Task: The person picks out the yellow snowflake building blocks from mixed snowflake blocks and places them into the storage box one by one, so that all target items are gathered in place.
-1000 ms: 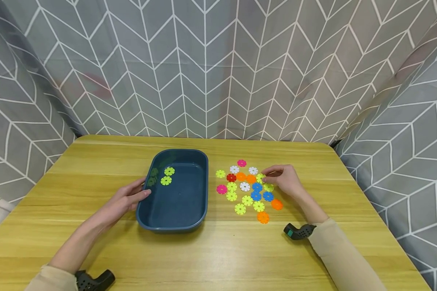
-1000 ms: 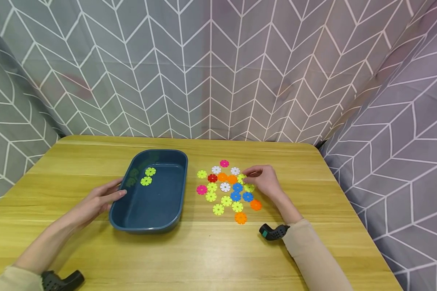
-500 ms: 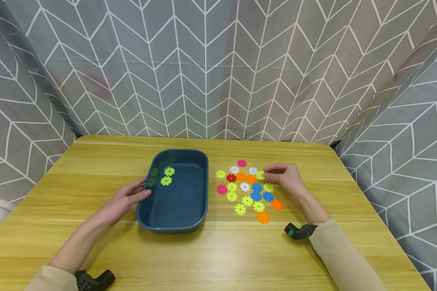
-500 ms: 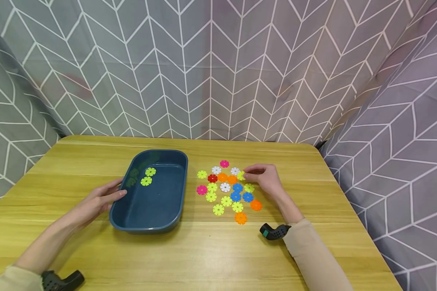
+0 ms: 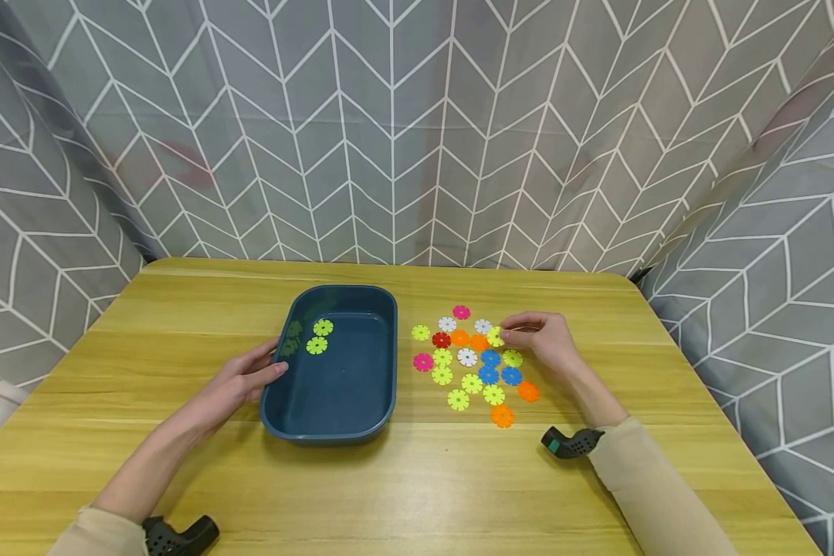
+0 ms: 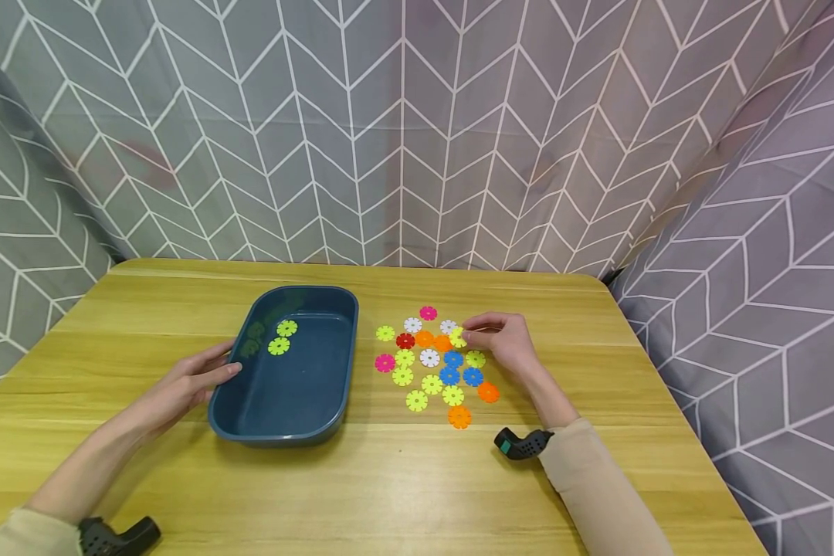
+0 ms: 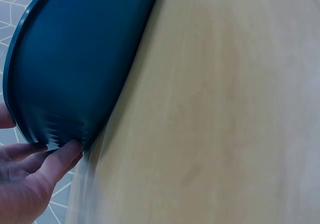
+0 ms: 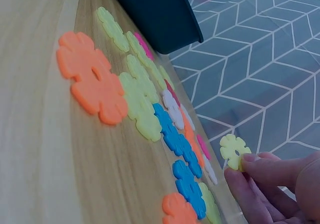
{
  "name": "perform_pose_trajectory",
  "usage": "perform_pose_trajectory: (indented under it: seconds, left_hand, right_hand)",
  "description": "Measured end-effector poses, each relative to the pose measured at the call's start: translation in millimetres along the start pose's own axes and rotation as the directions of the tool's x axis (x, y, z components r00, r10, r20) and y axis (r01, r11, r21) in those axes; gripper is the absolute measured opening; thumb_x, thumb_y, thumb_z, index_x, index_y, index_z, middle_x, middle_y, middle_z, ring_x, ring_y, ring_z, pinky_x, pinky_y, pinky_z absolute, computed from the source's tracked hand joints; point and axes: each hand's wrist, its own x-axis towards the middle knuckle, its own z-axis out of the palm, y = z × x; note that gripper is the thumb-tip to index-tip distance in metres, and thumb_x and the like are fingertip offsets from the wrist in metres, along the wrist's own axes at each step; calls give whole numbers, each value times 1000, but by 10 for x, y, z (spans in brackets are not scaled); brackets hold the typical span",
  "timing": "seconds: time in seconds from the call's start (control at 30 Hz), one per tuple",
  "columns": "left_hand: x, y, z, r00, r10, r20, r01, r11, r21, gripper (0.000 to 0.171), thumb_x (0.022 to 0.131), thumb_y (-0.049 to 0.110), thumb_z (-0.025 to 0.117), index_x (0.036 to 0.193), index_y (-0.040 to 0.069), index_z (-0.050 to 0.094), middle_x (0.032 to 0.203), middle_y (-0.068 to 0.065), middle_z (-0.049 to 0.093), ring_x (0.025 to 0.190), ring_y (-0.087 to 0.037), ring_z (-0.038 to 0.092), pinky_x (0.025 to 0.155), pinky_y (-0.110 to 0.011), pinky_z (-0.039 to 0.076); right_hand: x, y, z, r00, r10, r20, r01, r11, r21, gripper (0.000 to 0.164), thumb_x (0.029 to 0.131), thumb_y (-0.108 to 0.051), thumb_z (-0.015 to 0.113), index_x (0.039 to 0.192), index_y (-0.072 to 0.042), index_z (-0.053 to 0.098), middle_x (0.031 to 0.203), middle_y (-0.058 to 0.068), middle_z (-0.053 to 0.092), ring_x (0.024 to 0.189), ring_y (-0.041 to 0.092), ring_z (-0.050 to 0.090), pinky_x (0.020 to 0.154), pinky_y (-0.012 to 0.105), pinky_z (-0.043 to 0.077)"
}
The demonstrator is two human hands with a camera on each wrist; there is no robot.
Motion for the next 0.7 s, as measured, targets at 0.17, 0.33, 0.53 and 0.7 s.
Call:
perform_pose_trajectory:
  seconds: [0.17, 0.33, 0.53, 0.7]
  left_hand:
    - [-10, -13, -10, 1000, 8, 2, -8, 1000, -8, 73, 106, 30, 48, 159, -1, 9, 157, -31, 30, 132, -41, 50, 98, -37, 54]
    - [-22, -12, -13, 1000, 5, -3, -5, 1000, -9, 73, 106, 30, 48, 159, -1, 9, 157, -31, 30, 132, -41, 50, 97, -36, 54]
    - [-16, -8, -4, 1000, 4, -3, -4, 1000, -17, 73, 106, 30, 49, 159, 0, 9, 157, -30, 30, 133, -41, 49, 97, -37, 54]
    - [1, -4, 6, 1000, 5, -1, -5, 1000, -21, 73, 106, 30, 49, 160, 1, 10, 158, -29, 29, 133, -41, 49, 97, -38, 54]
  right_hand:
    - [6, -7, 15, 1000, 23, -3, -23, 1000, 1, 34, 88, -9, 77, 117, 8, 68, 97, 2, 76, 84, 13, 72, 79, 28, 59]
    - [4, -10, 28, 1000, 26, 9, -26, 1000, 5, 35, 89, -8, 75, 119, 8, 67, 102, 7, 76, 86, 14, 73, 82, 29, 59]
    - [0, -15, 41, 999, 28, 33, -28, 999, -18, 37, 89, -11, 76, 120, 7, 68, 112, 16, 74, 88, 14, 73, 83, 29, 58]
    - [-8, -50, 53, 998, 39, 45, -37, 999, -34, 36, 90, -11, 75, 120, 6, 68, 114, 15, 73, 91, 11, 71, 84, 25, 57]
